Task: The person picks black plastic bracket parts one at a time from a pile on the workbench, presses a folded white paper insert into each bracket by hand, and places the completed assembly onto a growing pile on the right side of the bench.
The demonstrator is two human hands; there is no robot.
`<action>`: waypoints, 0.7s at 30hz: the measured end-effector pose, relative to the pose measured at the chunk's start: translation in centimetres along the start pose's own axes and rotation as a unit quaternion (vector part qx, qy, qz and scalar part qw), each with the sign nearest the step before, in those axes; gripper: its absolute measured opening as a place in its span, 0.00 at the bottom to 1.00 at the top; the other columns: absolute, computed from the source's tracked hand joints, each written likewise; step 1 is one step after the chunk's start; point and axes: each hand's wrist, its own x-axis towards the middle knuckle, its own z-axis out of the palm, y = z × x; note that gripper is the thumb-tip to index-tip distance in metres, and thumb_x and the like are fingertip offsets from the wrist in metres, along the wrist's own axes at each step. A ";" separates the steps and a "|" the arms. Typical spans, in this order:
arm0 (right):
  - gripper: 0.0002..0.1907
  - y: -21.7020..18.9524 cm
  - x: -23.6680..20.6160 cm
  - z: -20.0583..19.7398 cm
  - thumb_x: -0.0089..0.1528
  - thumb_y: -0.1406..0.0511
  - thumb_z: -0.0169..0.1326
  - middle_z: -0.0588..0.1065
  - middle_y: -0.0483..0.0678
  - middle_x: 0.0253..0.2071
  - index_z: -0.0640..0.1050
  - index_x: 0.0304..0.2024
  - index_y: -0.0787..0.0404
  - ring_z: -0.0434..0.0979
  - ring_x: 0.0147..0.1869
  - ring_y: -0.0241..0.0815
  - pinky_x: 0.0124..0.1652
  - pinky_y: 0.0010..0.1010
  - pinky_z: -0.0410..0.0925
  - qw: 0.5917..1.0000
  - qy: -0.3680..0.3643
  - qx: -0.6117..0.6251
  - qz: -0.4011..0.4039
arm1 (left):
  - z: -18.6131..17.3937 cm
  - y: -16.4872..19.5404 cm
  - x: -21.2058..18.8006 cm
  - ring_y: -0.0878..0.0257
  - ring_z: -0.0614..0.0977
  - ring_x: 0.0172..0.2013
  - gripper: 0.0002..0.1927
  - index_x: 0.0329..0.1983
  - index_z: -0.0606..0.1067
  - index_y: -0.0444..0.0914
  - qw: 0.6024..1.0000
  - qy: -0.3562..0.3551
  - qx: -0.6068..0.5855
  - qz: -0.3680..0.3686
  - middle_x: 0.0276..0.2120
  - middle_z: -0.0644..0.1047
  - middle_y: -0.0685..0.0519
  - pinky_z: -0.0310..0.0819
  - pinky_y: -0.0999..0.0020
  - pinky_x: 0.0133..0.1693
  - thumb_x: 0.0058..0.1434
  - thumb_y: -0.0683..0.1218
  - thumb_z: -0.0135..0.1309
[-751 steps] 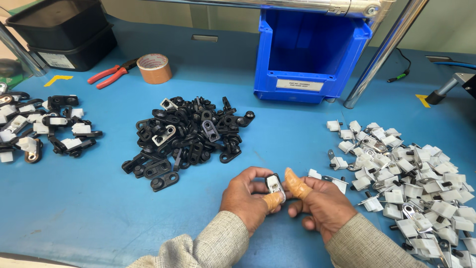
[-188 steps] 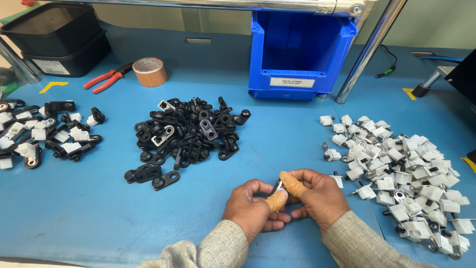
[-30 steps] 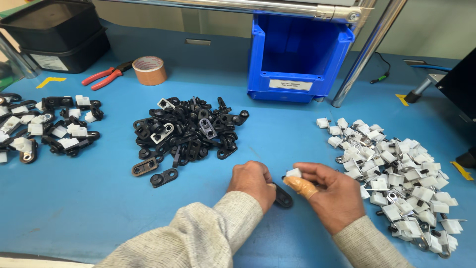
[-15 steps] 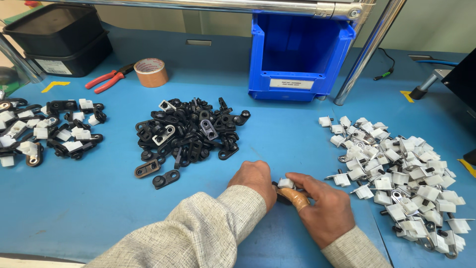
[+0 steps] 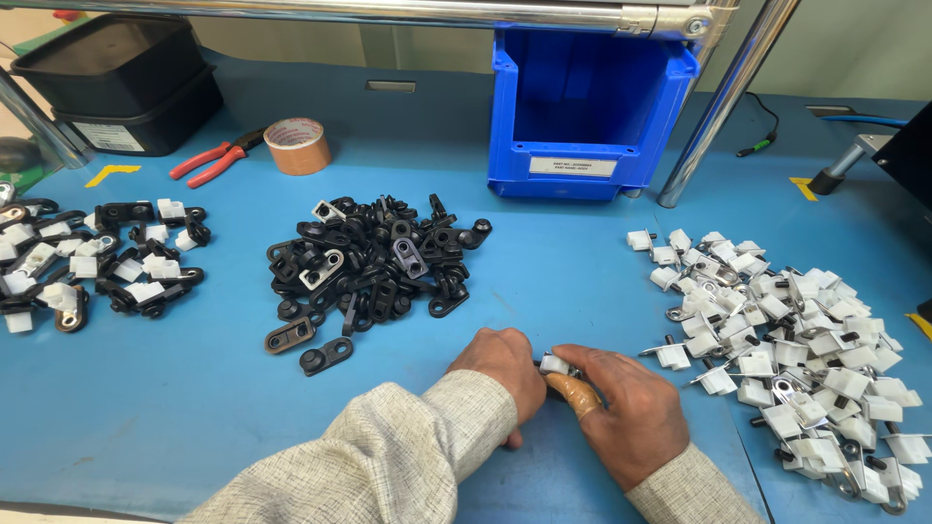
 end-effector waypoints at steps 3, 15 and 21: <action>0.22 -0.3 0.1 0.1 0.48 0.73 0.65 0.83 0.49 0.40 0.82 0.46 0.58 0.84 0.45 0.47 0.42 0.36 0.76 0.999 0.010 -0.013 -0.048 | 0.2 -0.5 0.1 0.59 0.84 0.21 0.14 0.53 0.78 0.38 0.999 0.006 -0.040 0.000 0.26 0.83 0.45 0.80 0.65 0.25 0.70 0.43 0.45; 0.20 -0.2 2.2 -0.7 0.49 0.75 0.57 0.83 0.49 0.39 0.82 0.44 0.58 0.84 0.43 0.49 0.42 0.38 0.75 0.993 -0.102 0.013 -0.066 | 0.4 -1.4 1.5 0.65 0.83 0.22 0.16 0.55 0.78 0.46 0.999 0.030 -0.017 0.026 0.30 0.83 0.52 0.81 0.69 0.28 0.73 0.51 0.42; 0.17 -0.7 4.9 -0.2 0.55 0.65 0.63 0.84 0.48 0.38 0.84 0.48 0.51 0.86 0.41 0.45 0.41 0.34 0.76 0.975 -0.191 0.000 0.115 | -0.2 -1.1 3.1 0.65 0.84 0.23 0.15 0.55 0.78 0.47 0.997 0.051 0.029 0.046 0.29 0.83 0.54 0.79 0.68 0.30 0.73 0.52 0.43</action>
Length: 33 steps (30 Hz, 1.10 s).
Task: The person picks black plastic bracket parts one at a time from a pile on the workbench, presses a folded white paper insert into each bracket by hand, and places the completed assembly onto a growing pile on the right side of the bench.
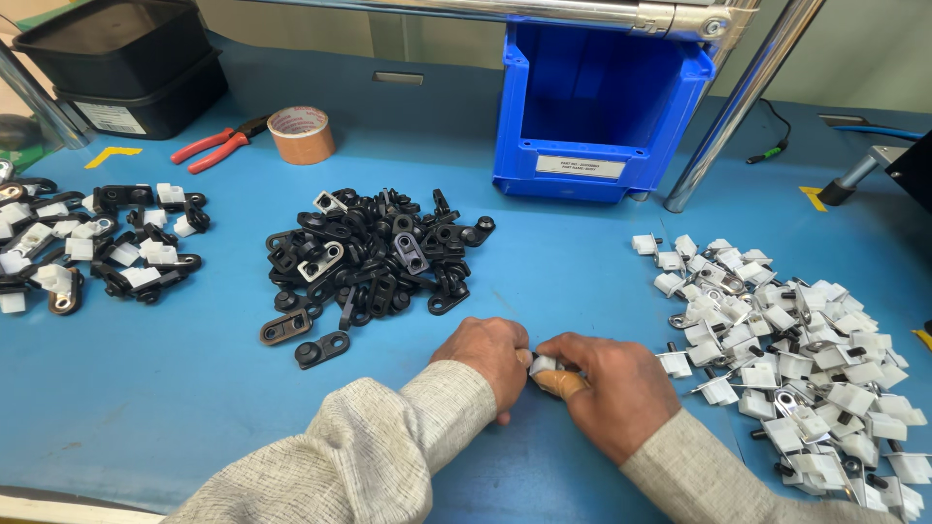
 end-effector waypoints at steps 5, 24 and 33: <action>0.18 0.3 1.1 -0.2 0.54 0.59 0.70 0.85 0.44 0.38 0.86 0.48 0.48 0.85 0.41 0.40 0.43 0.32 0.75 0.994 -0.021 0.003 0.111 | 0.1 -0.6 0.4 0.62 0.85 0.24 0.12 0.50 0.76 0.40 0.997 -0.004 -0.070 0.013 0.29 0.82 0.49 0.81 0.67 0.26 0.69 0.51 0.51; 0.17 6.2 3.3 2.8 0.59 0.69 0.60 0.86 0.46 0.38 0.84 0.52 0.58 0.80 0.40 0.32 0.41 0.26 0.74 0.958 -0.071 0.260 0.097 | 1.9 0.2 0.3 0.61 0.85 0.22 0.12 0.38 0.76 0.32 0.969 0.008 -0.242 -0.048 0.27 0.82 0.48 0.78 0.72 0.20 0.69 0.47 0.52; 0.18 3.3 2.1 1.7 0.56 0.72 0.58 0.81 0.45 0.38 0.84 0.49 0.57 0.84 0.39 0.35 0.41 0.27 0.76 0.985 0.000 0.170 0.027 | 1.1 1.1 -0.1 0.61 0.86 0.23 0.14 0.47 0.81 0.39 0.990 0.063 -0.122 -0.035 0.24 0.83 0.49 0.82 0.66 0.32 0.67 0.43 0.45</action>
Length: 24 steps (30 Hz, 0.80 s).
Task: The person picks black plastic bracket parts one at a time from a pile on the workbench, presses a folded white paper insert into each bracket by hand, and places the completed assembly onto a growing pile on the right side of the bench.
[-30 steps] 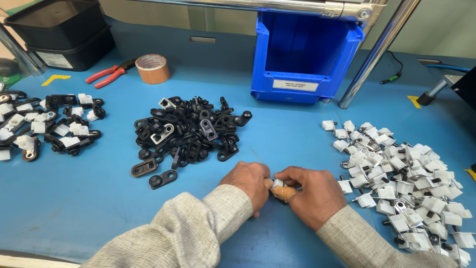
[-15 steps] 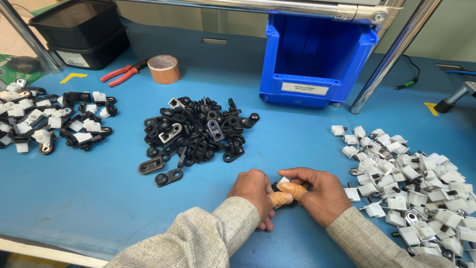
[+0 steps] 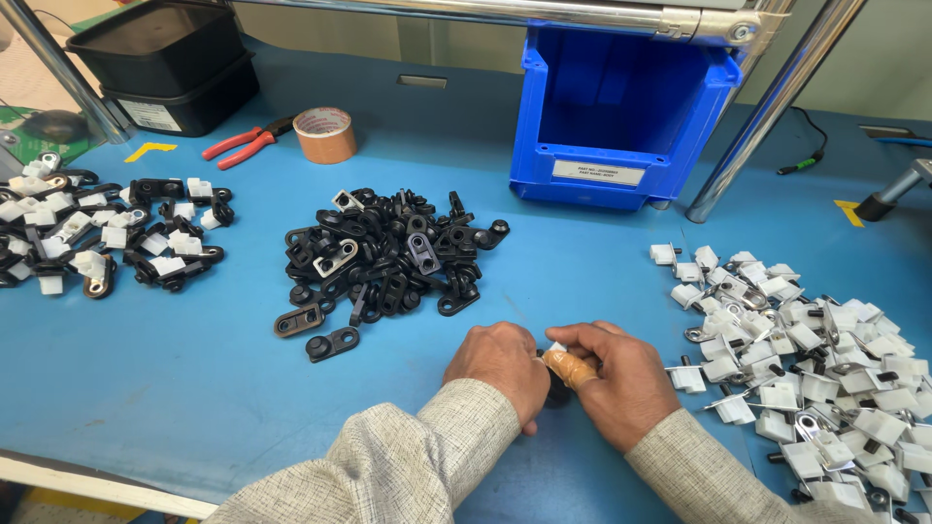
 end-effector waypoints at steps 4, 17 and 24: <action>0.17 -1.2 -0.3 -0.1 0.59 0.68 0.61 0.80 0.45 0.36 0.84 0.51 0.53 0.83 0.38 0.37 0.41 0.29 0.74 0.997 0.000 -0.078 0.029 | 0.1 0.0 -0.3 0.63 0.85 0.23 0.13 0.48 0.80 0.41 1.000 -0.001 0.028 -0.005 0.25 0.83 0.51 0.83 0.65 0.39 0.69 0.47 0.46; 0.20 0.9 0.5 0.0 0.58 0.71 0.59 0.81 0.44 0.39 0.84 0.53 0.54 0.83 0.43 0.35 0.45 0.26 0.74 0.997 -0.055 0.017 0.046 | -0.4 -1.3 1.5 0.63 0.85 0.22 0.20 0.34 0.78 0.30 0.996 -0.091 -0.011 -0.004 0.26 0.83 0.47 0.79 0.71 0.20 0.65 0.54 0.58; 0.22 0.2 0.7 -0.3 0.58 0.71 0.57 0.81 0.44 0.40 0.84 0.54 0.53 0.82 0.43 0.35 0.45 0.26 0.73 0.996 -0.070 0.031 0.049 | -0.2 -0.8 0.9 0.60 0.86 0.23 0.10 0.38 0.77 0.32 0.996 -0.058 -0.064 -0.033 0.27 0.82 0.48 0.81 0.71 0.22 0.68 0.43 0.48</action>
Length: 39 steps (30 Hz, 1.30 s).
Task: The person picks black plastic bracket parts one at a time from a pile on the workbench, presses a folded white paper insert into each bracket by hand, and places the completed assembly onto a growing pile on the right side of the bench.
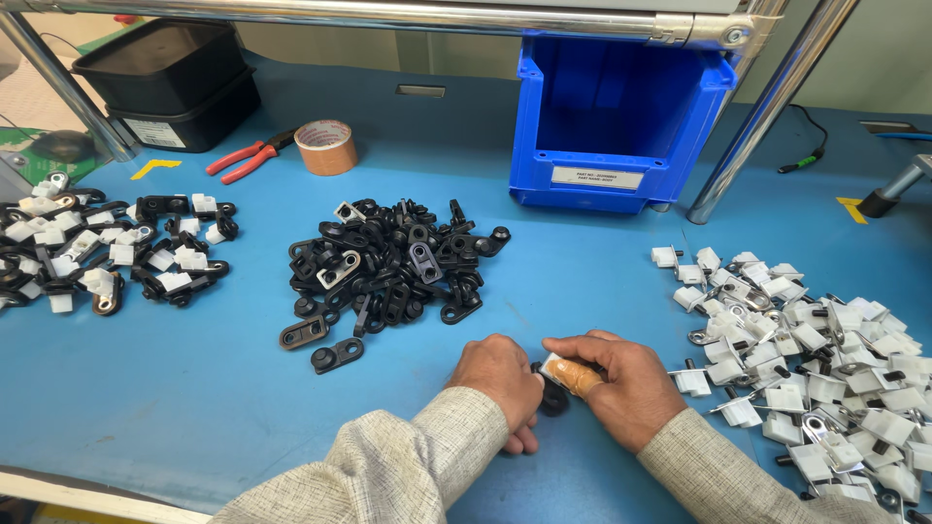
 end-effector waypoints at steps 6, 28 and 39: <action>0.21 -1.0 -1.2 0.6 0.58 0.69 0.58 0.80 0.47 0.35 0.83 0.55 0.52 0.83 0.37 0.40 0.40 0.30 0.73 0.997 0.047 -0.055 -0.016 | -0.6 1.6 -0.6 0.64 0.86 0.24 0.13 0.43 0.80 0.37 0.991 0.027 0.134 -0.010 0.21 0.82 0.50 0.82 0.66 0.34 0.68 0.42 0.43; 0.19 -1.2 -0.8 0.8 0.58 0.66 0.60 0.80 0.47 0.35 0.84 0.53 0.52 0.83 0.37 0.43 0.39 0.33 0.73 0.996 0.039 -0.078 -0.030 | -1.1 -0.8 0.9 0.59 0.87 0.25 0.11 0.37 0.77 0.29 0.998 -0.050 -0.029 0.008 0.30 0.83 0.45 0.83 0.67 0.23 0.66 0.44 0.55; 0.17 -1.6 -1.2 1.7 0.60 0.64 0.62 0.80 0.48 0.36 0.83 0.53 0.51 0.83 0.38 0.43 0.41 0.33 0.73 0.988 0.079 -0.135 0.003 | -0.6 0.4 -0.4 0.63 0.86 0.24 0.08 0.40 0.81 0.37 0.991 0.049 0.119 0.046 0.23 0.83 0.49 0.79 0.70 0.30 0.65 0.42 0.51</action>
